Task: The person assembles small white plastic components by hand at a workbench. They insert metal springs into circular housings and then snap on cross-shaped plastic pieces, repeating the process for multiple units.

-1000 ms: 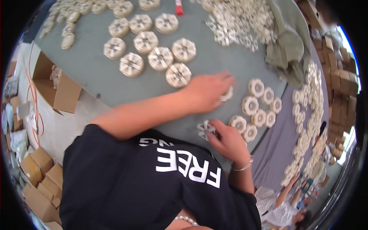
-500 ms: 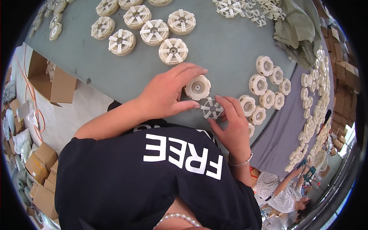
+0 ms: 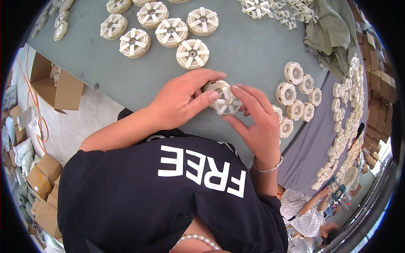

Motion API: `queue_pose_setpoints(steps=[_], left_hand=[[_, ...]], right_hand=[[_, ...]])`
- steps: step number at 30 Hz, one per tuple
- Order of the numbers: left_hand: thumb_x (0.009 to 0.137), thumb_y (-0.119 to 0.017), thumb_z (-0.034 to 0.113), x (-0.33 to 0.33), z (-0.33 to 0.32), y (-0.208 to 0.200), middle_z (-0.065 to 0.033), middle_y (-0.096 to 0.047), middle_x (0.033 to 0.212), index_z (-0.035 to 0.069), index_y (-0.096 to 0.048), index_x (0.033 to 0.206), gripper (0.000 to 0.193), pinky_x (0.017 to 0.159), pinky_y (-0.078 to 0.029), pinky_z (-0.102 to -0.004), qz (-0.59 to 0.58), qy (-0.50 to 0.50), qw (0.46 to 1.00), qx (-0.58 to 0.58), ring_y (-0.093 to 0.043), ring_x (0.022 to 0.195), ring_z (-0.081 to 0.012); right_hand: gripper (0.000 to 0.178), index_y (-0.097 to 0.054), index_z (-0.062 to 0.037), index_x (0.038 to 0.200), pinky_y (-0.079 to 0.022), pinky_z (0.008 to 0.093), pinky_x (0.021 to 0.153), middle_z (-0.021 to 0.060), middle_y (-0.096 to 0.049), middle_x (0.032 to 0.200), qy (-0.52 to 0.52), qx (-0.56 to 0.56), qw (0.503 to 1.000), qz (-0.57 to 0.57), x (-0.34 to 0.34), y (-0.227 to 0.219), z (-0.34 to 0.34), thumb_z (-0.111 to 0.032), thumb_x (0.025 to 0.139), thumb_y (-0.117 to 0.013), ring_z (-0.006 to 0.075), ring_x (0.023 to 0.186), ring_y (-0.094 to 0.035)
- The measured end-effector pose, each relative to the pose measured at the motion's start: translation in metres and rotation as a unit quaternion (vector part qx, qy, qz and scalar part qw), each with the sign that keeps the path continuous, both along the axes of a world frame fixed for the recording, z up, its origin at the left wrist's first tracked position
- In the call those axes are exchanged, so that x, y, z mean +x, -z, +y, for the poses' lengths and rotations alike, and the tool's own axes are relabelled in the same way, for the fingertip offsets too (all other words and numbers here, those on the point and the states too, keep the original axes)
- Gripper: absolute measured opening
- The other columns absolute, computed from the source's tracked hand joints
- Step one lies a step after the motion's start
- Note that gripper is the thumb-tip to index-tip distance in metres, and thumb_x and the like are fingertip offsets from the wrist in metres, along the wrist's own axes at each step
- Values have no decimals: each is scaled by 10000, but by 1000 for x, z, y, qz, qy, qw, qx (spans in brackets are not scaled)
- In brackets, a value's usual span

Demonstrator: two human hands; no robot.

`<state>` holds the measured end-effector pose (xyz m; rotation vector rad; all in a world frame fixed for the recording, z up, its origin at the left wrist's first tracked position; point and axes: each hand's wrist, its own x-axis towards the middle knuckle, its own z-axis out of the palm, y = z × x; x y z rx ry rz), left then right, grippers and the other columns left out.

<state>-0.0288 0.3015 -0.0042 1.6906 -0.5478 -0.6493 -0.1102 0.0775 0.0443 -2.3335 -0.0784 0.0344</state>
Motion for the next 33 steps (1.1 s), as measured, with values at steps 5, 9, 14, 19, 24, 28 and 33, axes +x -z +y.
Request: queue_pose_setpoints(steps=[5,9,14,19,24,28,33], left_hand=[[949,-740,98,-3,-1,5,-83,-661,1326,81,-574,1491,567,693,-532,-296,-29,-4,999,17,-604,758,-140],[919,-775,126,0,-5,2,-86,-658,1357,96,-558,1506,627,698,-549,-315,-26,-15,999,33,-631,778,-165],[803,-884,241,-6,-8,10,-108,-644,1376,145,-533,1548,829,733,-587,-337,-228,67,970,60,-704,985,-266],[779,-907,231,27,8,-17,-71,-708,1292,132,-672,1425,695,670,-564,-298,-240,-60,965,83,-684,951,-195],[860,-852,333,87,26,-30,-52,-735,1311,101,-714,1358,566,904,-552,-401,-392,-188,880,192,-665,1115,-265],[955,-712,486,80,28,-3,-67,-499,1618,96,-536,1543,727,1238,-285,-520,-486,-115,802,329,-442,1486,-266],[959,-651,599,93,19,-5,-54,-376,1710,104,-388,1642,883,1321,-107,-567,-492,-70,783,374,-287,1610,-243]], right_hand=[[553,-693,-78,1339,-580,419,925,116,-676,1315,-34,-14,999,26,11,6,8,-87,806,-841,333,1137,-691],[545,-687,-74,1349,-584,413,924,119,-666,1334,-36,-35,998,39,12,6,8,-92,822,-824,336,1130,-692],[511,-707,-81,1324,-596,403,900,114,-692,1296,-96,-14,988,123,13,-8,-4,-119,832,-836,313,1068,-716],[390,-753,-113,1262,-590,409,803,98,-744,1162,16,-75,993,85,83,-18,-85,-217,891,-812,265,857,-722],[517,-707,-101,1347,-566,384,832,119,-703,1221,100,-216,969,-67,173,15,-157,-305,889,-832,244,941,-694],[574,-691,-77,1366,-560,419,884,150,-681,1237,76,-250,965,20,207,29,-163,-342,880,-843,276,984,-692],[591,-690,-23,1303,-566,400,876,149,-691,1156,75,-271,959,-30,204,30,-185,-341,844,-884,256,918,-687]])
